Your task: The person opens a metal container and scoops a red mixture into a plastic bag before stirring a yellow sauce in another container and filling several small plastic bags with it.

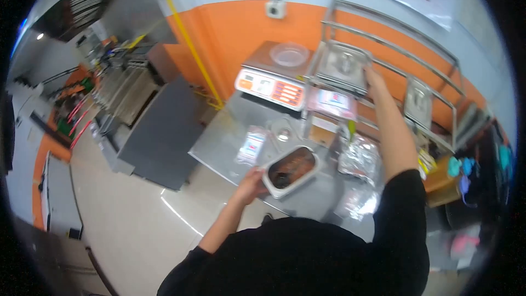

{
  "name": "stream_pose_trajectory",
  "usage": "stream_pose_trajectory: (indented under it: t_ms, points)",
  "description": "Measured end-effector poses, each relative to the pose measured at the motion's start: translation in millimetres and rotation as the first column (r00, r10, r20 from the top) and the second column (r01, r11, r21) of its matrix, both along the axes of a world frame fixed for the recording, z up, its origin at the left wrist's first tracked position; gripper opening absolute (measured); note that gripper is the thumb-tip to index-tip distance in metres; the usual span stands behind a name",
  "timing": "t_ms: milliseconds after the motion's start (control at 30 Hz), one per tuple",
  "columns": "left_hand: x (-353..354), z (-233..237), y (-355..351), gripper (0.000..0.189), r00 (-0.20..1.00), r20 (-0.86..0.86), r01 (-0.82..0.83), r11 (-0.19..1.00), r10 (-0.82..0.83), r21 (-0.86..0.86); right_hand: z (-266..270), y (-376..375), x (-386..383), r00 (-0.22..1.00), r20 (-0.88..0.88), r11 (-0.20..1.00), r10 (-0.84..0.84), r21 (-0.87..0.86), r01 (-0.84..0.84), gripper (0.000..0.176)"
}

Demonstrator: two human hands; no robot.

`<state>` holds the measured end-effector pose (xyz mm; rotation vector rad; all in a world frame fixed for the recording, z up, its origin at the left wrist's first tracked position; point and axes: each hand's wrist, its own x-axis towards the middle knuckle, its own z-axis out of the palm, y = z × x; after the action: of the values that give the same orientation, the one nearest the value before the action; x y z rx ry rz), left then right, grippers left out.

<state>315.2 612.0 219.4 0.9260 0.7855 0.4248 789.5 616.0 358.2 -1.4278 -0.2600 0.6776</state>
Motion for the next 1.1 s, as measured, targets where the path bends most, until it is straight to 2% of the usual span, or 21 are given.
stream_pose_trajectory:
  t_ms: [67,133,333,367,467,567,667,767,867,900,933,967,1000,1067,1100]
  points:
    - [-11,2,3,0.032,0.998,0.054,0.025,0.999,-0.024,-0.023,1,-7,12,0.940,0.337,0.970,0.057,-0.240,0.027,0.034]
    - [-15,8,1,0.029,1.000,0.008,-0.002,1.000,0.002,-0.018,-2,-16,22,0.768,0.578,0.889,0.275,-0.457,0.025,0.038]
    - [-15,16,-1,0.029,1.000,0.004,0.014,1.000,-0.014,-0.021,-7,-19,26,0.810,0.484,0.887,0.331,-0.452,-0.092,0.045]
    - [-15,14,0,0.028,1.000,0.008,0.009,1.000,-0.009,-0.027,-3,-22,23,0.786,0.496,0.869,0.369,-0.484,-0.103,0.044]
    - [-15,12,2,0.027,0.999,0.029,0.018,0.999,-0.017,-0.027,2,-24,12,0.884,0.352,0.911,0.307,-0.377,-0.167,0.042]
    - [-15,13,2,0.027,0.999,0.044,0.023,0.999,-0.021,-0.030,-2,-18,21,0.930,0.223,0.917,0.293,-0.341,-0.208,0.040]
    - [-14,10,3,0.028,0.999,0.052,0.018,0.999,-0.016,-0.027,-9,-12,44,0.942,0.102,0.886,0.319,-0.386,-0.258,0.041]
    - [-16,8,2,0.027,0.998,0.062,0.018,1.000,-0.017,-0.017,16,-25,12,0.945,0.085,0.878,0.317,-0.404,-0.258,0.044]
    - [-15,11,1,0.027,0.996,0.080,0.033,0.999,-0.032,-0.006,-4,-16,32,0.934,0.195,0.857,0.299,-0.486,-0.173,0.051]
    - [-15,11,1,0.026,0.996,0.085,0.039,0.999,-0.039,-0.003,39,-37,-5,0.879,0.298,0.770,0.372,-0.628,-0.113,0.053]
    - [-16,11,3,0.026,0.997,0.067,0.049,0.999,-0.049,0.000,41,-49,9,0.800,0.526,0.806,0.289,-0.584,0.093,0.053]
    - [-17,10,4,0.025,0.997,0.050,0.057,0.998,-0.057,0.004,45,-66,32,0.661,0.722,0.822,0.205,-0.494,0.284,0.052]
    - [-17,9,5,0.025,0.997,0.034,0.063,0.998,-0.064,0.007,48,-85,50,0.470,0.873,0.819,0.130,-0.361,0.445,0.053]
    - [-16,9,3,0.025,0.998,0.045,0.049,0.999,-0.049,0.009,71,-148,44,0.259,0.955,0.648,0.145,-0.289,0.705,0.054]
    - [-16,11,3,0.025,0.998,0.045,0.040,0.999,-0.040,0.008,67,-165,41,0.301,0.921,0.544,0.246,-0.388,0.744,0.052]
